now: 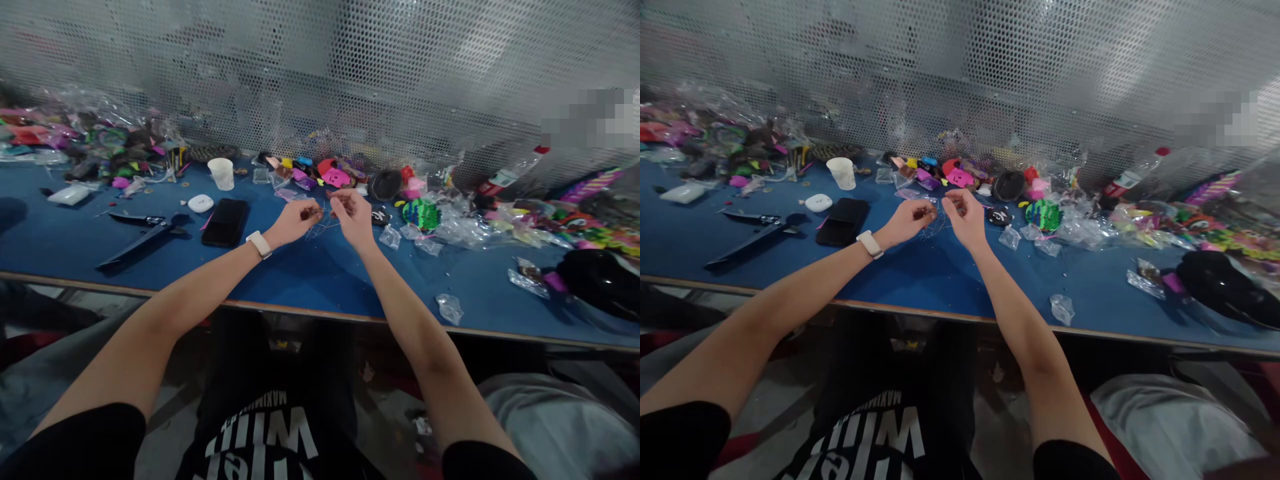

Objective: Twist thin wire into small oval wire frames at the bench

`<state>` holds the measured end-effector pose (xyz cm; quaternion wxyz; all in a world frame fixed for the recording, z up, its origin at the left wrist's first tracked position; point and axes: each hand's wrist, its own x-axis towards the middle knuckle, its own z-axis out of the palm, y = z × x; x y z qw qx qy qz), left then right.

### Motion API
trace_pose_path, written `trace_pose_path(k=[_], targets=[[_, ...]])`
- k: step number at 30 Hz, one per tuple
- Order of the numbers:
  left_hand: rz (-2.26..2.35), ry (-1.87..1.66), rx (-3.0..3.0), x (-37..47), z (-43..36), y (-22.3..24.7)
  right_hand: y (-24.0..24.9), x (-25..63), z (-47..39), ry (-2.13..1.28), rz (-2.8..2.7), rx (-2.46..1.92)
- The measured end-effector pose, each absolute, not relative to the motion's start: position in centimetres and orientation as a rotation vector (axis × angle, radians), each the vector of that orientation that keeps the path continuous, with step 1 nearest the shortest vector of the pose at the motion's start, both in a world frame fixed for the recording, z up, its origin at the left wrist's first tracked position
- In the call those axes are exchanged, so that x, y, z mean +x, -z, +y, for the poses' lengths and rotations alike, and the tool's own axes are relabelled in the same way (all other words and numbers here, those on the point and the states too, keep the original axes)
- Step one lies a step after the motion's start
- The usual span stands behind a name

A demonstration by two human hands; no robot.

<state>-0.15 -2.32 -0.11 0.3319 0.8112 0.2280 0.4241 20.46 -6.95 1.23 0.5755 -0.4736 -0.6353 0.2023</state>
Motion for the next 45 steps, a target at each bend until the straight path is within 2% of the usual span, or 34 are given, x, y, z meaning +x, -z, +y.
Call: trace_pose_path(k=[4, 9, 23, 45], targets=[[0.544, -1.075, 2.071, -0.3, -2.1, 0.1, -1.3, 20.9, -7.1, -0.243, -1.754, -1.066], [0.562, -1.079, 2.142, -0.4, -2.1, 0.1, -1.1, 21.6, -6.6, -0.162, -1.881, -1.065], [0.657, -1.047, 2.258, -0.8, -1.8, 0.1, -1.3, 21.1, -7.1, -0.573, -1.740, -1.184], [0.723, -1.154, 2.215, -0.3, -2.0, 0.5, -1.0, 20.9, -6.6, -0.552, -1.716, -1.175]])
